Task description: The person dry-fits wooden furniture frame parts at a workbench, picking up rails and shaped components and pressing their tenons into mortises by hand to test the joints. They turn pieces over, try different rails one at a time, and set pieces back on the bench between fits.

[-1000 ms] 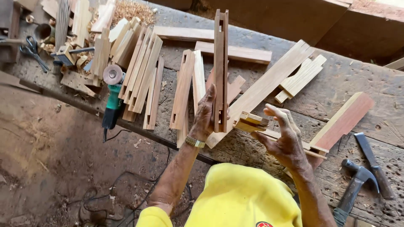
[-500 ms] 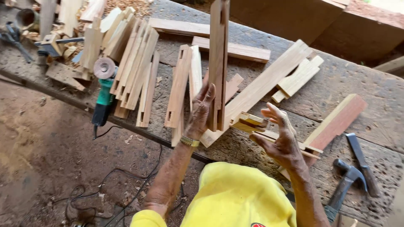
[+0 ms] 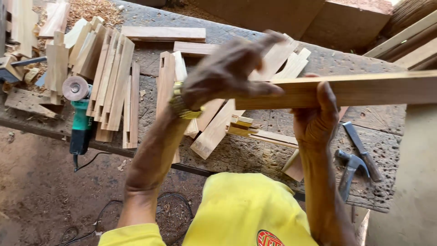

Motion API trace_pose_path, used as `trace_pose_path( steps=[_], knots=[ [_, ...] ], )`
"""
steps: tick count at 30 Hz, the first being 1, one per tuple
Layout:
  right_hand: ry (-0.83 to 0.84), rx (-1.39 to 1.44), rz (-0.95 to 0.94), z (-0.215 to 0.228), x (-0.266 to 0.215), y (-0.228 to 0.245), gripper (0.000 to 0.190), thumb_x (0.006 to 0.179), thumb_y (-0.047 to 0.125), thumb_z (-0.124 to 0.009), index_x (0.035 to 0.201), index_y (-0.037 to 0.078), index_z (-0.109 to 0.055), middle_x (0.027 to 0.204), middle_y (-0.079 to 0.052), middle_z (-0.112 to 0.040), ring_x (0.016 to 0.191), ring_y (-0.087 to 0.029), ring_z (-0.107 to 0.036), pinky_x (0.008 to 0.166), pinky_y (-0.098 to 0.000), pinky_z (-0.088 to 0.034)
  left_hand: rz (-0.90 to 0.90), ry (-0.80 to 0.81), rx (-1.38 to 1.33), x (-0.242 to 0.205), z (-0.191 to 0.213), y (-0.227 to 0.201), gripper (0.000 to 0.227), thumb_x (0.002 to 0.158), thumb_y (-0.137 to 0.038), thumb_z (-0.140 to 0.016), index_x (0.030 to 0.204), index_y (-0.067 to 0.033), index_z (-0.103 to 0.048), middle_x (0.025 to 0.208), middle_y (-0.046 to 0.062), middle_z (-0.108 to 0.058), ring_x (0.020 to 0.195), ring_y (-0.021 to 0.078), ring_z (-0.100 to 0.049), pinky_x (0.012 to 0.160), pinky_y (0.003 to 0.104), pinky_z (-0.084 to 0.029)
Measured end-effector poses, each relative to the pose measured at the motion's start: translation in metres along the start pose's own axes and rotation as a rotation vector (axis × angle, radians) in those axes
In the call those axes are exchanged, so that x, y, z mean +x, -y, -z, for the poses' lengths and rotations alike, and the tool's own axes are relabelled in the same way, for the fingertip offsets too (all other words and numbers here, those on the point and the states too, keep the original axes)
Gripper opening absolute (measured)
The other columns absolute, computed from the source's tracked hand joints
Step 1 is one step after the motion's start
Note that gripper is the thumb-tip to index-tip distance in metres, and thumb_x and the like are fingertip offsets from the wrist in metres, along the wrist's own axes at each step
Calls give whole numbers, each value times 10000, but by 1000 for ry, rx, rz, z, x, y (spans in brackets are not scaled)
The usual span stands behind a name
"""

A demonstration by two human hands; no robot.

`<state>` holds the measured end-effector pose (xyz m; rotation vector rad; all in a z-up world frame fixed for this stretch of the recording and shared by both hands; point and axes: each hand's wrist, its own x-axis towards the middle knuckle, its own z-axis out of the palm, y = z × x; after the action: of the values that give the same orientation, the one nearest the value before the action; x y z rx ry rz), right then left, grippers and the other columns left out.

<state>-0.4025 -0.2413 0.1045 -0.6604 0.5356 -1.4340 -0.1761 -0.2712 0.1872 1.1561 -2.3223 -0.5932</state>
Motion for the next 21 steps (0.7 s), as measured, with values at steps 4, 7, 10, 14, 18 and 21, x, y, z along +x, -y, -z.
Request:
trace_pose_path(
  steps=[4,7,10,14,18,21],
  knots=[
    [-394,78,-24,37,1,1,507,738,332,-846,1136,43,-725,898,-71,-680,568,-131,-621,447,-211,-542,-89,-361,-78,-67,-21,39,1114,755,-699,-857,1563,-185,-288,1131,159,-695,920,247,-702,715,391,-659],
    [-540,61,-156,85,3,-14,288,792,382,-827,883,183,-639,894,25,-642,702,-223,-703,576,-310,-641,62,-391,-321,-107,-83,49,1035,563,-567,-980,1375,-106,-532,1245,206,-641,1121,376,-623,905,536,-531],
    [-699,76,-204,85,-1,-22,253,766,226,-812,909,102,-645,828,-37,-634,656,-215,-684,587,-294,-654,195,-366,-528,-126,-137,49,998,609,-407,-1003,1448,-155,-526,1351,90,-635,1319,325,-553,1070,580,-441],
    [-645,37,-245,88,-10,-38,282,765,208,-821,946,94,-635,817,-63,-613,636,-222,-691,581,-310,-650,197,-479,-634,-117,-161,40,755,679,-276,-981,1330,-132,-626,1211,77,-716,1235,295,-631,1110,509,-440],
    [-611,169,-259,72,-13,-39,543,784,313,-879,1110,65,-522,927,-63,-536,628,-105,-593,551,-178,-585,184,-591,-762,-109,-169,48,624,741,-186,-950,1247,-70,-604,1067,84,-751,1167,281,-684,1091,501,-460],
    [-672,127,-295,75,-4,-45,561,759,384,-913,1024,68,-534,889,-35,-551,585,-59,-601,566,-180,-613,163,-610,-851,-104,-177,63,557,790,-79,-890,1251,-17,-584,1037,117,-741,1123,287,-697,1082,520,-449]
  ],
)
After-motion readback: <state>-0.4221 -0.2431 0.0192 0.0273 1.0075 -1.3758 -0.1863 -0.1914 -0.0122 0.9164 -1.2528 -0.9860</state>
